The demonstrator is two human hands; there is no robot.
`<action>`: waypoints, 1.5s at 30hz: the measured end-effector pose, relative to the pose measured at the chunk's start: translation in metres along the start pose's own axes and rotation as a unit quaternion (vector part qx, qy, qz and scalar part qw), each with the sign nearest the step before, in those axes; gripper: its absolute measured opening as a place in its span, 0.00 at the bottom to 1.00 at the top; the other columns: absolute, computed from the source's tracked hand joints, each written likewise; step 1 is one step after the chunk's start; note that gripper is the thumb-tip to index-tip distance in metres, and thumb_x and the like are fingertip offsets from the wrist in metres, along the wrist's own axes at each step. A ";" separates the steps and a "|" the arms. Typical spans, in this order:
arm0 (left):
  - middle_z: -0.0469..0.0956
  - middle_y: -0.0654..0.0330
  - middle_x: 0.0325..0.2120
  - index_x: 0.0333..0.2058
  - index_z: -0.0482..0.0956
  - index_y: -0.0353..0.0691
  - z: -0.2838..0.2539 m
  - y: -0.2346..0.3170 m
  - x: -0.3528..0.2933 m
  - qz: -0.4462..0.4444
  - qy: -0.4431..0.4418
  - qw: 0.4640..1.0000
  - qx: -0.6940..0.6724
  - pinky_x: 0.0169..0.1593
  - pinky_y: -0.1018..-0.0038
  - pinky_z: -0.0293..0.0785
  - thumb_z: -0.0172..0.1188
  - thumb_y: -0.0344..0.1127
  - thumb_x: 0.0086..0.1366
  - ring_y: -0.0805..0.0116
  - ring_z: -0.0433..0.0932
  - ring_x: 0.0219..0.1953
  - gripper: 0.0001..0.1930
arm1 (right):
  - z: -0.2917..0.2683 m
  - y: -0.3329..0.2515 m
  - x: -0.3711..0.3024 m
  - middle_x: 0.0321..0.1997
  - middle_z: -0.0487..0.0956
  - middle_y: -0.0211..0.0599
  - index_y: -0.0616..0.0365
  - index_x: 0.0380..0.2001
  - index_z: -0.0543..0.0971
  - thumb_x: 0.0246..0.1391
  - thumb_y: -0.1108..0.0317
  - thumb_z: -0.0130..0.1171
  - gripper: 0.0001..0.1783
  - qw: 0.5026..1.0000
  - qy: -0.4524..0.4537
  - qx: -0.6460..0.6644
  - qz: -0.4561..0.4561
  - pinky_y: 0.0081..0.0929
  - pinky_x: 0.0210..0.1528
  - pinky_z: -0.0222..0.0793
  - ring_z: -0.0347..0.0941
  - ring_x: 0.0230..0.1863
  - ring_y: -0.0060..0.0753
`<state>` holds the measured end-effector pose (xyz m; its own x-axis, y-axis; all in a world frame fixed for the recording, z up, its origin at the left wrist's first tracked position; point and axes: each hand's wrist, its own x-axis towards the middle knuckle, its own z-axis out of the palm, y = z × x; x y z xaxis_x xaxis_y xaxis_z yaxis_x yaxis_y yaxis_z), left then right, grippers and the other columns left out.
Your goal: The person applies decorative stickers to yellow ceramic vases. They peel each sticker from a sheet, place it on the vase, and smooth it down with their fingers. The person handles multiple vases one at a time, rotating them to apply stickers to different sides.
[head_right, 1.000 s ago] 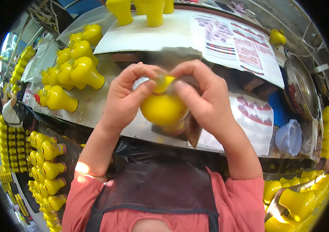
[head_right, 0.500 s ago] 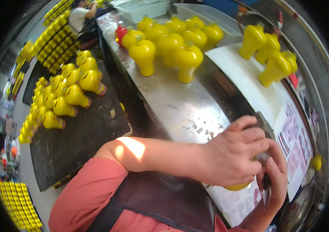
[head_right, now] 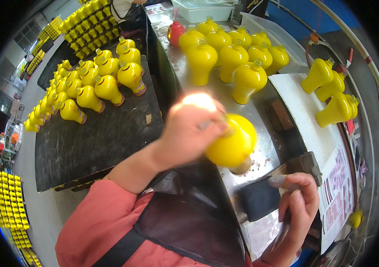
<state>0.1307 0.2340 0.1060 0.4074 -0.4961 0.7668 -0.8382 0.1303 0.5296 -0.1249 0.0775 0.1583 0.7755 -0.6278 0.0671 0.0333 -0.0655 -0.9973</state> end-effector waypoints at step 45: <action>0.86 0.54 0.35 0.46 0.87 0.44 0.146 -0.152 0.118 -0.024 -0.102 0.987 0.124 0.45 0.64 0.79 0.73 0.38 0.57 0.55 0.84 0.38 0.17 | -0.044 0.094 -0.026 0.27 0.79 0.22 0.58 0.42 0.83 0.68 0.66 0.57 0.10 0.961 0.105 0.021 0.254 0.12 0.22 0.58 0.65 0.19 0.09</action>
<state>0.2530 0.0300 0.0634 0.3892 -0.6616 0.6409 -0.8930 -0.1001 0.4389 -0.1692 0.0537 0.0641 0.5543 -0.7137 -0.4283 -0.2872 0.3191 -0.9032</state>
